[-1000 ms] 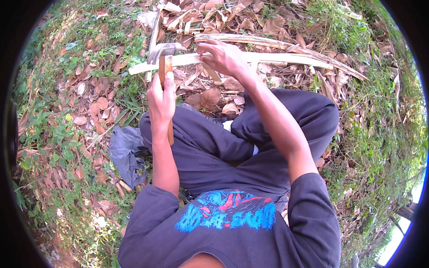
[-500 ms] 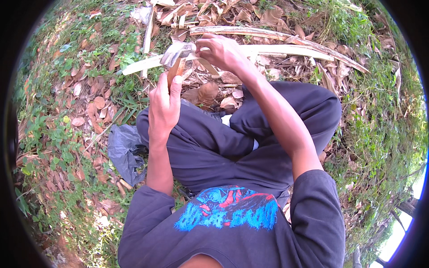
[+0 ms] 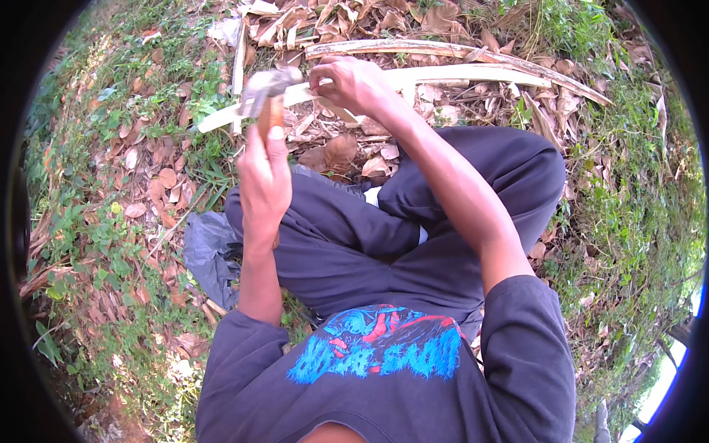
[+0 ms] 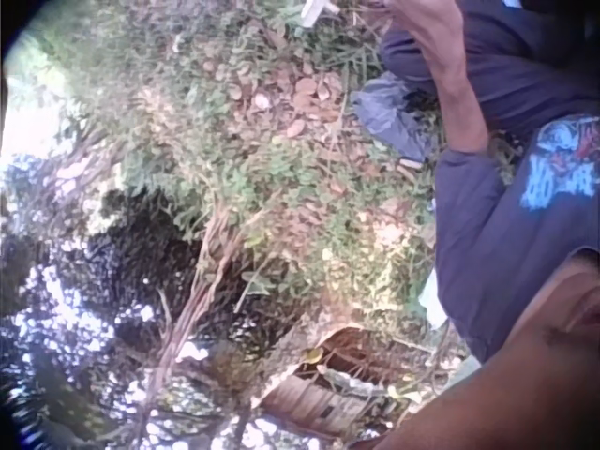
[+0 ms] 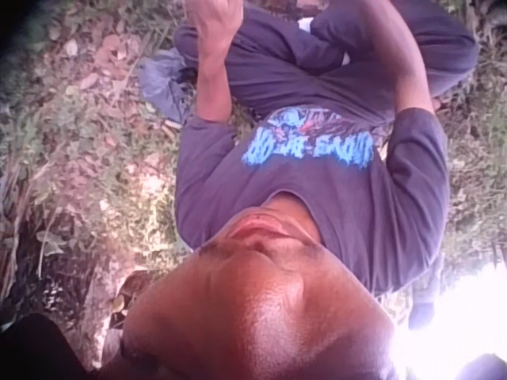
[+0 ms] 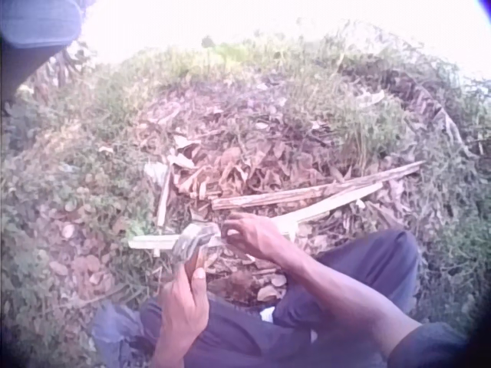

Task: The person sits on the ground and assembles a rectangular wooden frame using a hammer and nails. They position the wooden pieces, insert nails, and strike them with a hammer to secure the joints. The person occasionally adjusts the frame and retrieves additional nails from a plastic bag.

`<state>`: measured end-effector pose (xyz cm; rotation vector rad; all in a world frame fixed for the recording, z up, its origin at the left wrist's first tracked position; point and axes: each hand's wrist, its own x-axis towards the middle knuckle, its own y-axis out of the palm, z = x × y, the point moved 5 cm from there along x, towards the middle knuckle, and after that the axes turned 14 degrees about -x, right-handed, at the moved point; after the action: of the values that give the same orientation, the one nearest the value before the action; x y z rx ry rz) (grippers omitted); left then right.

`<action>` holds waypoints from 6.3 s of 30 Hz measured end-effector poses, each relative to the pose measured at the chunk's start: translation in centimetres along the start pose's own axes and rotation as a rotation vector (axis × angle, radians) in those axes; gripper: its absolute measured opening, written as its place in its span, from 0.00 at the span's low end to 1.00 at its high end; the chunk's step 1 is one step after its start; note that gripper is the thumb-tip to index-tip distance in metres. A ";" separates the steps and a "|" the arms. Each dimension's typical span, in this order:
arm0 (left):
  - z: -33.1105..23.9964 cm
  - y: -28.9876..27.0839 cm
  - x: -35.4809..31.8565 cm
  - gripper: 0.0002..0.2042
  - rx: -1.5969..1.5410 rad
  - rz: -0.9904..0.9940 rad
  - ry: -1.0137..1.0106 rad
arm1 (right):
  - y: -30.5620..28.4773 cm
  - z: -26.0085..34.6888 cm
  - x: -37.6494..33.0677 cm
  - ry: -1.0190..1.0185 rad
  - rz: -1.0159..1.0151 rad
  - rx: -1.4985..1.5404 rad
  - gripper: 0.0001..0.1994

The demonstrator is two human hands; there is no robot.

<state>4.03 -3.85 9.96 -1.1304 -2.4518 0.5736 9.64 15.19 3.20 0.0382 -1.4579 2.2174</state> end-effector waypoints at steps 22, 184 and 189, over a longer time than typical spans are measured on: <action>-1.4 -1.2 -0.5 0.16 -0.138 -0.024 -0.028 | -0.3 -0.1 -0.3 0.014 -0.039 -0.004 0.08; -1.4 1.6 -0.9 0.18 0.054 0.012 -0.068 | 0.4 -0.6 -0.6 0.138 0.028 -0.009 0.12; -1.0 0.5 -0.6 0.19 0.006 0.006 -0.120 | 1.1 -0.8 -1.2 0.116 -0.049 0.026 0.11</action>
<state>5.26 -3.84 10.47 -1.1315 -2.5464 0.6683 10.50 15.10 1.59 -0.0448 -1.3513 2.1616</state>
